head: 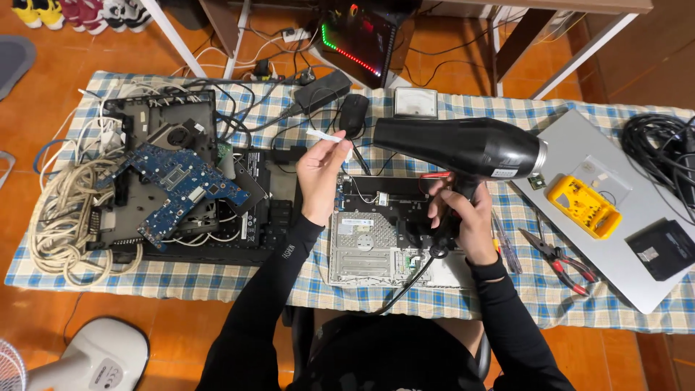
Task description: The person handles a blue laptop motherboard, uses their fingers to touch components on the board, and then holds a white cable while applying heat with a hair dryer.
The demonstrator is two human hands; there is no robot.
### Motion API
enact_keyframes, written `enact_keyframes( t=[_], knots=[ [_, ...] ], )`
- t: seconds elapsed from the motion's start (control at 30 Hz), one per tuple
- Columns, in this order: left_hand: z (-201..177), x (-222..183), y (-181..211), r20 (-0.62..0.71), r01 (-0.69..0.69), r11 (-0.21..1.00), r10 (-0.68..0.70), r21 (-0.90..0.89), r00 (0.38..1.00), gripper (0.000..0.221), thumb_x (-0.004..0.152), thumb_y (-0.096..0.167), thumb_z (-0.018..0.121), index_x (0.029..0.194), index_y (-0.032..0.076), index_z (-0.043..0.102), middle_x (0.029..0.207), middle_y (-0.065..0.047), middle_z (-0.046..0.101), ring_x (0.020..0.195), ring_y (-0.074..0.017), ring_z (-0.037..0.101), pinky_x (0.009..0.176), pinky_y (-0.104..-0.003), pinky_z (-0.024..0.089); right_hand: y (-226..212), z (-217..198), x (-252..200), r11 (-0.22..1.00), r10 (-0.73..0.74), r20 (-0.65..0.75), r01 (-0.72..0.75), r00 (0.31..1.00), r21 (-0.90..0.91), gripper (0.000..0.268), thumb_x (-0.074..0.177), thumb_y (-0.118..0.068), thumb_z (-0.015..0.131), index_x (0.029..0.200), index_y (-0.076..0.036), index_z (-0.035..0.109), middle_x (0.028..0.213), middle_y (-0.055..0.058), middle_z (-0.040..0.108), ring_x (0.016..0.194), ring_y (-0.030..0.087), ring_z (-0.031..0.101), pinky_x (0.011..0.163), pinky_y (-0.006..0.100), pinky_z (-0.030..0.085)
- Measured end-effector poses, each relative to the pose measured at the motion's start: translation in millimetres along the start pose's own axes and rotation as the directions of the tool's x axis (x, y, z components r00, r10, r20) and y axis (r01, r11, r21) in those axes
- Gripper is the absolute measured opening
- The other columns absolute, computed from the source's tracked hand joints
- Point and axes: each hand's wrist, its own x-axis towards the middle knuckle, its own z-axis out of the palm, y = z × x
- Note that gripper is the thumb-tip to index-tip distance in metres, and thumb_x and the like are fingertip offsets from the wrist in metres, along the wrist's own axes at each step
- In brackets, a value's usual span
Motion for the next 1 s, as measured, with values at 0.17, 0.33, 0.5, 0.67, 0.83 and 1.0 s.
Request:
enact_keyframes(
  t=[0.17, 0.33, 0.5, 0.67, 0.83, 1.0],
  knots=[
    [3, 2, 4, -0.05, -0.067, 0.998, 0.068, 0.018, 0.996, 0.03, 0.098, 0.015, 0.072, 0.12, -0.005, 0.07, 0.124, -0.01, 0.073, 0.104, -0.0089, 0.072, 0.094, -0.024, 0.055, 6, -4, -2, 0.999, 0.042, -0.046, -0.042, 0.998, 0.005, 0.014, 0.097, -0.007, 0.053, 0.107, 0.002, 0.052, 0.07, 0.009, 0.057, 0.053, 0.02, 0.06, 0.053, 0.032, 0.052],
    [1, 1, 7, -0.066, -0.1, 0.992, 0.105, 0.076, 0.992, 0.028, 0.103, 0.013, 0.07, 0.123, -0.007, 0.072, 0.113, -0.011, 0.076, 0.103, -0.0108, 0.068, 0.095, -0.024, 0.053, 7, -14, -2, 0.997, 0.075, -0.043, -0.076, 0.996, -0.026, 0.017, 0.094, -0.007, 0.056, 0.108, 0.001, 0.052, 0.064, 0.008, 0.052, 0.046, 0.019, 0.055, 0.046, 0.031, 0.048],
    [-1, 2, 8, -0.036, -0.215, 0.959, 0.225, 0.185, 0.974, 0.023, 0.108, 0.012, 0.067, 0.113, -0.009, 0.075, 0.116, -0.012, 0.076, 0.126, -0.0114, 0.067, 0.102, -0.024, 0.051, 10, -10, -1, 0.989, 0.098, -0.044, -0.102, 0.994, -0.103, 0.02, 0.091, -0.007, 0.057, 0.109, 0.001, 0.054, 0.061, 0.008, 0.052, 0.044, 0.019, 0.054, 0.043, 0.031, 0.048],
    [3, 0, 11, -0.082, -0.104, 0.986, 0.116, 0.134, 0.99, 0.029, 0.102, 0.015, 0.068, 0.121, -0.007, 0.072, 0.128, -0.007, 0.074, 0.103, -0.0082, 0.068, 0.09, -0.022, 0.052, 9, -8, -1, 0.99, 0.133, -0.014, -0.134, 0.991, -0.037, 0.021, 0.09, -0.007, 0.056, 0.109, 0.002, 0.055, 0.063, 0.007, 0.052, 0.046, 0.018, 0.054, 0.044, 0.031, 0.049],
    [5, -2, 15, -0.064, -0.079, 0.979, 0.093, 0.187, 0.994, 0.036, 0.103, 0.016, 0.068, 0.133, -0.005, 0.068, 0.116, -0.009, 0.077, 0.096, -0.004, 0.066, 0.084, -0.019, 0.052, 11, -10, 1, 0.989, 0.15, -0.022, -0.15, 0.988, -0.007, 0.019, 0.091, -0.008, 0.055, 0.108, 0.001, 0.054, 0.062, 0.007, 0.052, 0.046, 0.019, 0.055, 0.044, 0.032, 0.049],
    [7, -4, 11, -0.02, -0.079, 0.981, 0.084, 0.179, 0.996, 0.036, 0.102, 0.015, 0.068, 0.131, -0.006, 0.068, 0.116, -0.008, 0.077, 0.092, -0.0017, 0.064, 0.08, -0.018, 0.05, 13, -11, 2, 0.989, 0.15, -0.023, -0.15, 0.988, -0.006, 0.02, 0.09, -0.009, 0.055, 0.109, -0.001, 0.055, 0.061, 0.007, 0.051, 0.045, 0.018, 0.055, 0.043, 0.031, 0.049]
  ],
)
